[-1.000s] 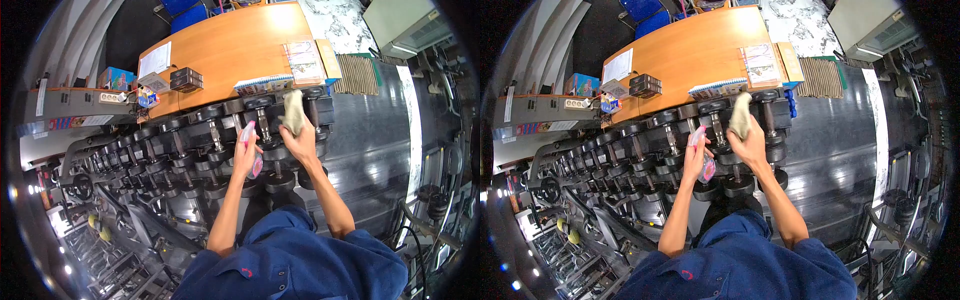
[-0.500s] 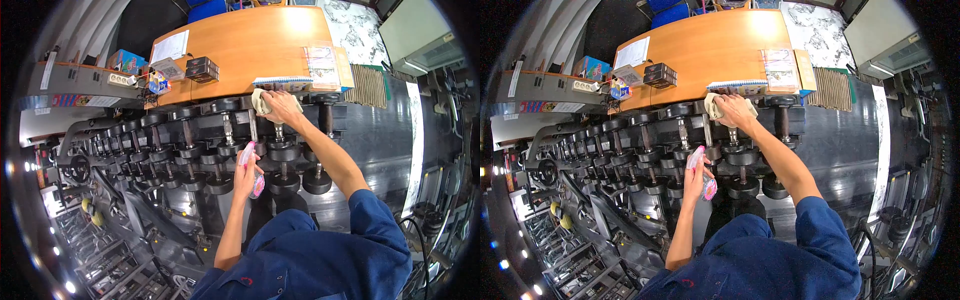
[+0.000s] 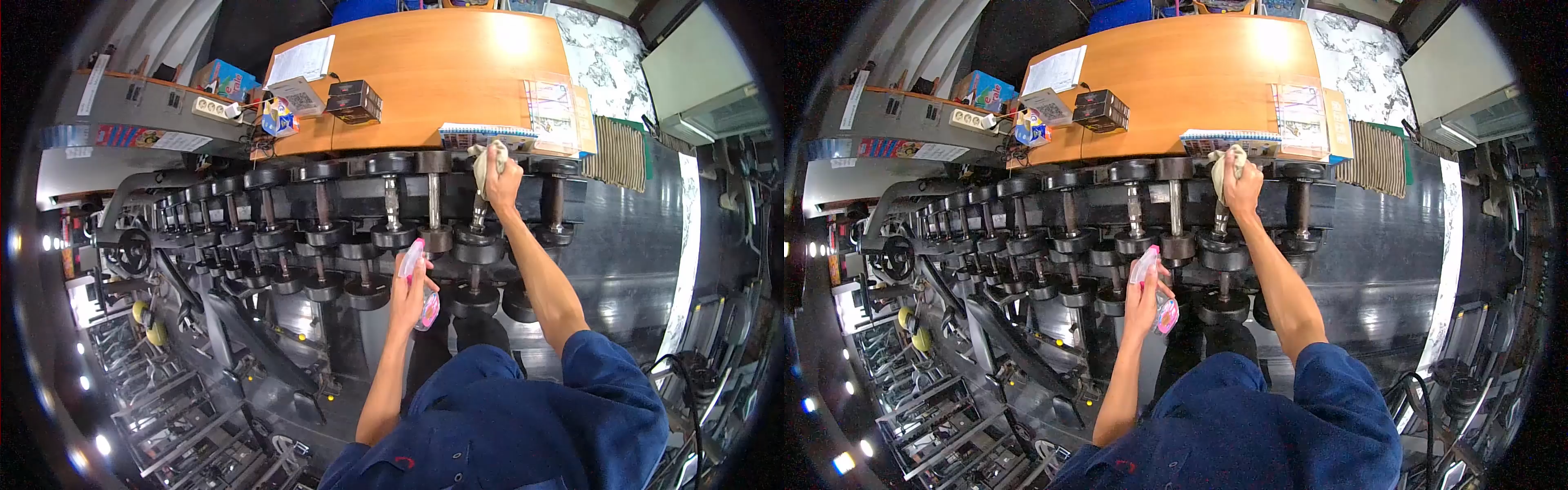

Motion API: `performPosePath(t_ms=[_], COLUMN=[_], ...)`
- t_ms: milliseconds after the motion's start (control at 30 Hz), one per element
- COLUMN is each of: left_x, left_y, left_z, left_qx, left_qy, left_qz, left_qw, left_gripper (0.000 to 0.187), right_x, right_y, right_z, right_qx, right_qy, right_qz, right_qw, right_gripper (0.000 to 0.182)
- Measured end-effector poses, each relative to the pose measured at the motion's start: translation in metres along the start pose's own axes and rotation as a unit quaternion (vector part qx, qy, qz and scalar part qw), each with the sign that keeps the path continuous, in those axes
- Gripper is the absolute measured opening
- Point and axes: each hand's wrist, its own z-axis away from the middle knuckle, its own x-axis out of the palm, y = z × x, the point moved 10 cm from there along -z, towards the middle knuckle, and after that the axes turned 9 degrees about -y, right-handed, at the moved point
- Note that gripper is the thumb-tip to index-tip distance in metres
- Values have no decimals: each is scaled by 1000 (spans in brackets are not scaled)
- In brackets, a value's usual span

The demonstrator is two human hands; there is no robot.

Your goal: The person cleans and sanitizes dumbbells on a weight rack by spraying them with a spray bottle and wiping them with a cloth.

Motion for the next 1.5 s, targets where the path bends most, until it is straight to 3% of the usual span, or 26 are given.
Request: performPosePath(t_ms=[100,133,167,233,300,367,433,467,567,633,667,767,833,900,967,1100,1200,1500], left_x=[0,1,1,1,2,4,7,8,15,16,18,26,29,30,31,26,25,57], left_y=[-1,-1,-1,0,3,5,7,8,14,13,13,13,11,13,17,9,0,-61], left_z=[3,3,4,1,-1,-2,-6,-6,-8,-8,-7,-3,1,7,12,21,29,1], left_qx=[-9,-11,-8,2,5,2,-3,-10,4,4,3,7,12,14,13,18,9,-47], left_qy=[-9,-11,-10,-10,-11,-12,-15,-16,-28,-31,-35,-43,-52,-57,-59,-62,-68,-80], left_qz=[-8,-13,-7,2,6,8,7,13,-7,-7,-8,-10,-10,-11,-16,-19,-26,-70], left_qw=[1000,1000,1000,1000,1000,1000,1000,1000,1000,999,999,999,999,998,998,998,997,993], left_gripper=[43,43,43,42,40,37,34,32,33,33,33,34,35,37,38,42,46,54], right_x=[-19,-13,-15,-34,-51,-47,-3,15,41,59,50,35,14,-4,-28,-92,-140,-170], right_y=[42,59,72,45,23,2,23,7,-14,-30,-44,-55,-57,-42,-19,-22,-72,-43], right_z=[5,1,4,8,16,20,32,33,29,24,26,29,35,38,50,95,133,196], right_qx=[147,191,256,280,261,202,190,174,190,137,158,56,13,99,110,188,167,239], right_qy=[167,167,208,216,168,91,-30,-98,-75,-84,-83,-48,-9,-78,-30,-46,-29,-13], right_qz=[-182,-321,-379,-489,-448,-325,-75,-77,-9,114,88,94,88,-9,-7,-247,-333,-346], right_qw=[958,913,865,797,838,919,978,977,979,980,980,993,996,992,993,949,928,907], right_gripper=[54,59,57,59,64,72,107,112,98,86,81,76,56,51,41,54,47,44])
